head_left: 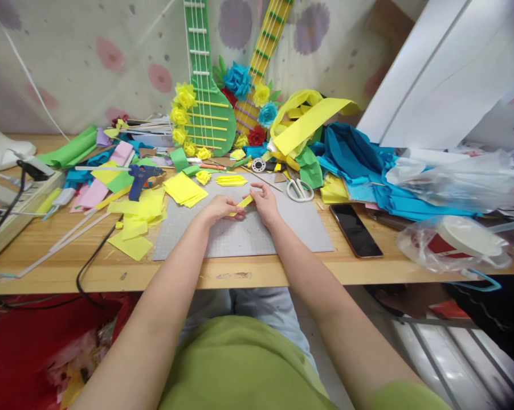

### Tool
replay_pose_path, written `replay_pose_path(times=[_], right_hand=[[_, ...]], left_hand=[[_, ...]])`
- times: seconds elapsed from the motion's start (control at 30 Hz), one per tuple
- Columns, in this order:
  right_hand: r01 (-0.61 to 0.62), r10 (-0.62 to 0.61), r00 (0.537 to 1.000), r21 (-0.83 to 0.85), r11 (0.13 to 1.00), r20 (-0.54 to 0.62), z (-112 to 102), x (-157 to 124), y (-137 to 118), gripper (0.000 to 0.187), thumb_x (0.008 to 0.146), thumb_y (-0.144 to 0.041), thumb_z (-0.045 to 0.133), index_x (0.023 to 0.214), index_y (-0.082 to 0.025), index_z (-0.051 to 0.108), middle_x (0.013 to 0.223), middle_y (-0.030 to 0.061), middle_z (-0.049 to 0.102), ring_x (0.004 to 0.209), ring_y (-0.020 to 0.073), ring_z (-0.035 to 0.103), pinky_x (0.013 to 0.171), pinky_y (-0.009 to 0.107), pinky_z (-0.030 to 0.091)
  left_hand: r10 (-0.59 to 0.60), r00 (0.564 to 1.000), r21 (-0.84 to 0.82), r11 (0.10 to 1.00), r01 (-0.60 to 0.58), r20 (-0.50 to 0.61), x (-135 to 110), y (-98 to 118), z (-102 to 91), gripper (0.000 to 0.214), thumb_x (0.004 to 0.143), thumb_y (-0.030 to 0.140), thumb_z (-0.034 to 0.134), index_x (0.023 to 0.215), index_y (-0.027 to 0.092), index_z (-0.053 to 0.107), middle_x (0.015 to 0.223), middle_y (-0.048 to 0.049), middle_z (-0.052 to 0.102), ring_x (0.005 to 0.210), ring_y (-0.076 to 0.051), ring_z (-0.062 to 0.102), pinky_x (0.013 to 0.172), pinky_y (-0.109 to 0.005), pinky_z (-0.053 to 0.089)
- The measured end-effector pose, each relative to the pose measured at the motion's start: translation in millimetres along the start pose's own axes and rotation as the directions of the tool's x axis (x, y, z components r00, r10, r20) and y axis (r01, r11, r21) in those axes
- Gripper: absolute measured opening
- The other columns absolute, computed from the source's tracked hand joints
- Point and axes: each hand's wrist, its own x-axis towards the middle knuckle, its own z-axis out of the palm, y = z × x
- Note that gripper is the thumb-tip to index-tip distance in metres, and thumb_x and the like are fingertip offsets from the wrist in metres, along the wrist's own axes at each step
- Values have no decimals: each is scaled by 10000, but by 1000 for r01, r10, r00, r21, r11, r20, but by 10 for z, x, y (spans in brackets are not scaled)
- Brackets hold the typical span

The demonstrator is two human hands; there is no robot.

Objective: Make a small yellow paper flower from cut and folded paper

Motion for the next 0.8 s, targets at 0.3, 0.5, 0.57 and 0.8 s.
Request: replay_pose_path(times=[0.3,0.5,0.57,0.8], right_hand=[[51,-39,994,-130,990,97,-62,-3,-58,399,559,-302,698,873,-217,467,509,-106,532,465,88,526,531,240,462],[6,-3,995,-25,1000,99,-80,-3,-54,401,561,-362,698,839,-215,449,566,-77,588,500,92,556,542,237,467],[-18,19,991,-6,1000,134,-91,-4,-66,371,579,-380,684,834,-206,480,614,-48,624,528,94,572,562,246,480],[19,-11,992,-59,998,123,-101,8,-50,236,594,-349,662,725,-183,555,600,-29,612,561,100,572,563,237,470]], left_hand=[[24,1000,-27,999,-24,-7,15,-41,-14,312,473,322,788,655,109,649,734,-79,689,654,-153,644,663,-274,485],[42,999,-41,998,-41,22,-5,-51,-23,339,466,341,789,681,115,654,786,-84,693,674,-152,646,669,-271,479],[44,999,-41,998,-43,18,-34,-41,-32,332,463,329,792,677,119,648,774,-77,693,672,-146,645,682,-272,479],[34,991,-54,998,-27,133,-62,35,-56,457,508,440,755,845,143,673,860,-95,696,783,-190,654,664,-264,485]])
